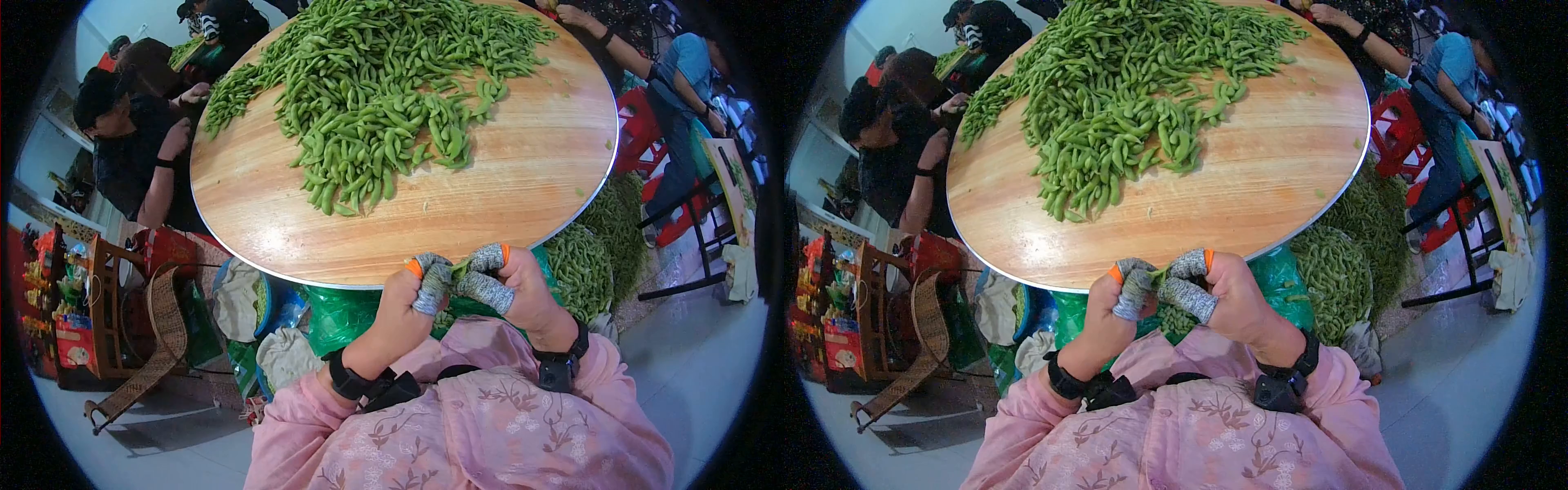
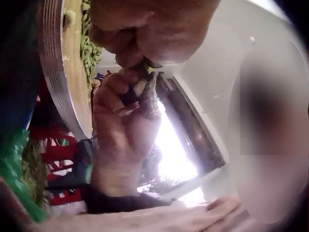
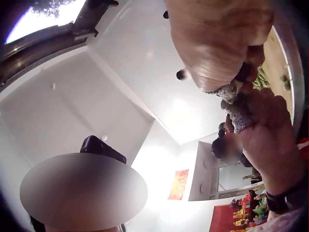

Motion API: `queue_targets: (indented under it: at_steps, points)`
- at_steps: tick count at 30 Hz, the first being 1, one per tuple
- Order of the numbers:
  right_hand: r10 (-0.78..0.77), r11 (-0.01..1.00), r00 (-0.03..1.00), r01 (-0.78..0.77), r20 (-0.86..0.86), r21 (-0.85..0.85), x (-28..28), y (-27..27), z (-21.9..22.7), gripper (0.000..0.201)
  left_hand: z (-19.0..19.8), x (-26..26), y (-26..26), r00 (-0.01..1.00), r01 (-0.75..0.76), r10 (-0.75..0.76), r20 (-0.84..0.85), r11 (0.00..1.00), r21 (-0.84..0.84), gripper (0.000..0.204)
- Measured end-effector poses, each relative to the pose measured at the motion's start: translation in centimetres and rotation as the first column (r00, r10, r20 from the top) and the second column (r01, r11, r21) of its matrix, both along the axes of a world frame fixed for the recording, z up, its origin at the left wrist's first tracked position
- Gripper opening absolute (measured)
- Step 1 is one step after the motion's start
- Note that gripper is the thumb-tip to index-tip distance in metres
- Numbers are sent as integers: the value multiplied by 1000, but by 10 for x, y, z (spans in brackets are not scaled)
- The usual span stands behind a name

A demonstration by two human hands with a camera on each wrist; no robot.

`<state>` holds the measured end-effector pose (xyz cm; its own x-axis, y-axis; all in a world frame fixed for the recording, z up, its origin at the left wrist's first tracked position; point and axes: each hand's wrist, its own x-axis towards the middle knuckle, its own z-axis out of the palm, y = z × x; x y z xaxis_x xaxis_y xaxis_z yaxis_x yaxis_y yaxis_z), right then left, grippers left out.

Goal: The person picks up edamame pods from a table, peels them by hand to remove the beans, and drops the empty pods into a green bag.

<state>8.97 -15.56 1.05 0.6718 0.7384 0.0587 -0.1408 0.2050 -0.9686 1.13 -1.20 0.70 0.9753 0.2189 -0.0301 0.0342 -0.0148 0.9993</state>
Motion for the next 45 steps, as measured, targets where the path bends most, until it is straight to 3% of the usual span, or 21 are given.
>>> queue_targets:
  at_steps: [4,6,9,13,16,18,20,21,23,24,26,29,32,34,35,37,39,41,42,44,45]
  points:
    - [77,986,983,-49,170,-162,6,-7,-3,5,3,-2,5,987,88,-104,-126,988,-126,9]
    - [110,976,979,-75,170,-204,7,-9,-2,6,2,-4,4,984,174,-178,-11,949,262,10]
    - [115,968,968,-59,221,-244,1,-10,-5,7,-8,-4,-5,985,151,-167,37,952,266,12]
    - [106,927,890,73,444,-368,7,-36,-11,19,-12,-2,-3,954,296,-248,-166,859,417,18]
    - [165,684,760,371,629,-628,30,-79,-14,22,-1,7,14,989,123,-71,-127,879,461,16]
    - [119,566,769,467,628,-679,39,-109,-22,23,14,23,33,999,10,24,-39,722,692,13]
    - [110,284,727,631,678,-722,44,-130,-30,27,15,47,49,979,-116,203,11,513,851,14]
    - [109,284,726,631,679,-721,43,-130,-29,27,15,58,57,979,-116,203,12,512,851,14]
    - [-46,440,764,594,644,-674,43,-133,-26,29,9,77,70,975,-29,219,-20,218,975,22]
    - [-50,437,763,597,645,-673,41,-129,-21,29,3,84,75,976,-29,215,-19,218,975,22]
    - [-217,666,870,463,443,-584,35,-105,-8,25,-8,91,82,989,44,138,-58,102,994,23]
    - [-175,776,887,391,426,-495,32,-77,-10,21,-6,90,79,989,72,121,-79,57,996,20]
    - [-126,871,870,327,477,-367,30,-44,-16,24,4,69,63,992,37,117,-54,143,989,19]
    - [-133,961,991,132,13,-244,29,-23,-17,25,15,53,48,995,42,74,-61,231,972,19]
    - [-137,960,991,135,10,-246,30,-16,-18,25,18,45,40,997,50,33,-64,320,946,19]
    - [21,1000,886,-9,-464,29,34,-4,-19,30,16,32,27,999,1,-49,17,348,938,17]
    - [64,998,877,-43,-476,54,36,0,-18,25,17,26,23,987,-48,-123,102,379,924,16]
    - [108,994,868,-79,-484,78,36,1,-17,21,18,22,21,971,46,-213,105,603,797,17]
    - [138,990,881,-105,-453,97,35,-1,-15,21,18,22,22,971,48,-214,104,605,795,17]
    - [142,989,909,-111,-391,100,34,-4,-12,23,16,21,25,969,246,-225,-99,856,455,26]
    - [117,992,925,-92,-362,87,31,-4,-12,24,16,21,25,969,247,-228,-98,857,452,26]
